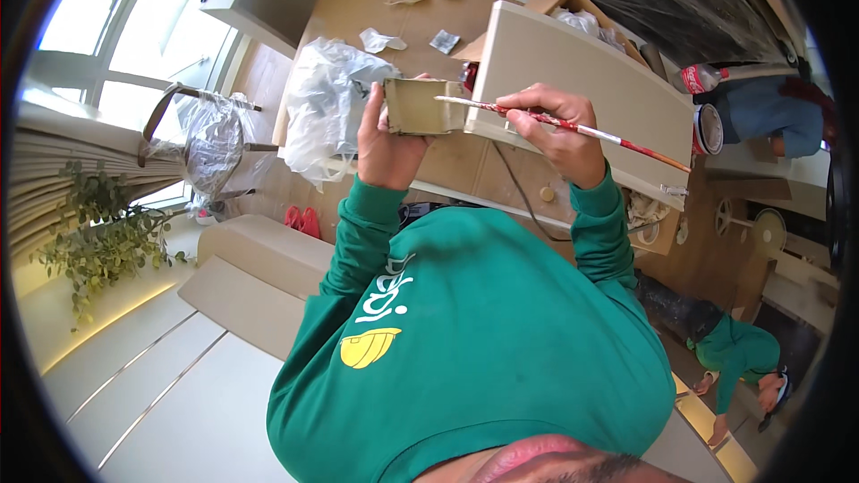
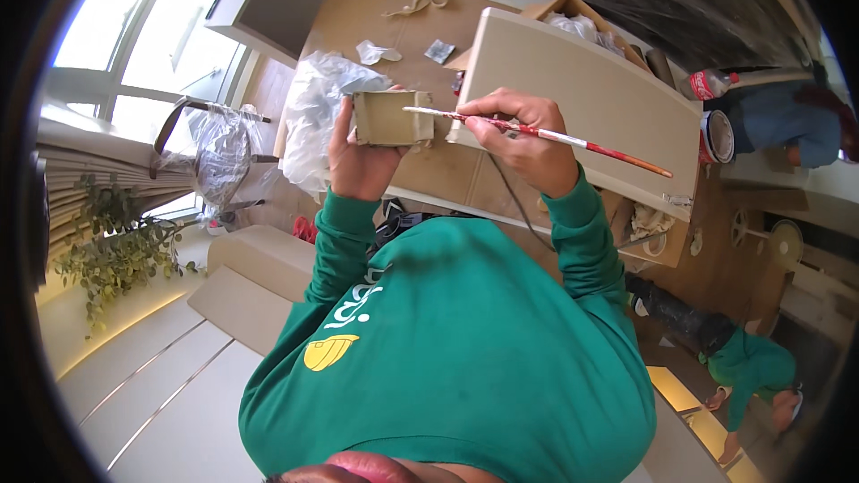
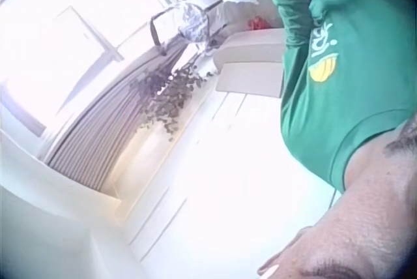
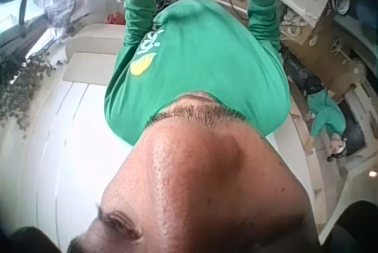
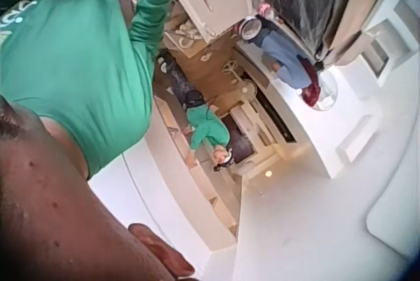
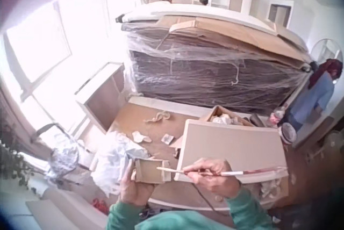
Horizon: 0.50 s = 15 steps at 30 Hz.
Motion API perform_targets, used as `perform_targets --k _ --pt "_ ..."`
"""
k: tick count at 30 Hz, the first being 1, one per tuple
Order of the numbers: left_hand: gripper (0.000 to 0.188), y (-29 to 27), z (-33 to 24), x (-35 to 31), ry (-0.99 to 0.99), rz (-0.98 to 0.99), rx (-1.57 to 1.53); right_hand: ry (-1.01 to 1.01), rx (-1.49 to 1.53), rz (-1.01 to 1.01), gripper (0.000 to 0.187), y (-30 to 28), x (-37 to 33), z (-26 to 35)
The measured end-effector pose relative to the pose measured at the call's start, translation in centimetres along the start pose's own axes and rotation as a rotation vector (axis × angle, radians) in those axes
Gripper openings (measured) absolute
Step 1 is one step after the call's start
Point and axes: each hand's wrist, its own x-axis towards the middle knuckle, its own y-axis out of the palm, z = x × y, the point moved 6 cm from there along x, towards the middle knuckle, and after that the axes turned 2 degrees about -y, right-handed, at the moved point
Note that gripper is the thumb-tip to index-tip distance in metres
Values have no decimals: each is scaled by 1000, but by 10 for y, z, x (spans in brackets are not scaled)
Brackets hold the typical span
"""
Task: The person paints the edge of a cabinet door using a small brush, dips the brush into a small container of paint, and applies white tape along the top edge of the door.
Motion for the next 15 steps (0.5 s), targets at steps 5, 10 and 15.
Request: perform_targets --k 5,10,15 --pt "66 -16 -33 -18 -7 65 55 11 -166 44 14 67 19 19" --pt "65 -36 -65 -33 -34 123 44 41 -226 67 16 108 24 40" --pt "64 -48 -88 -44 -71 83 15 20 -188 18 20 115 21 57"
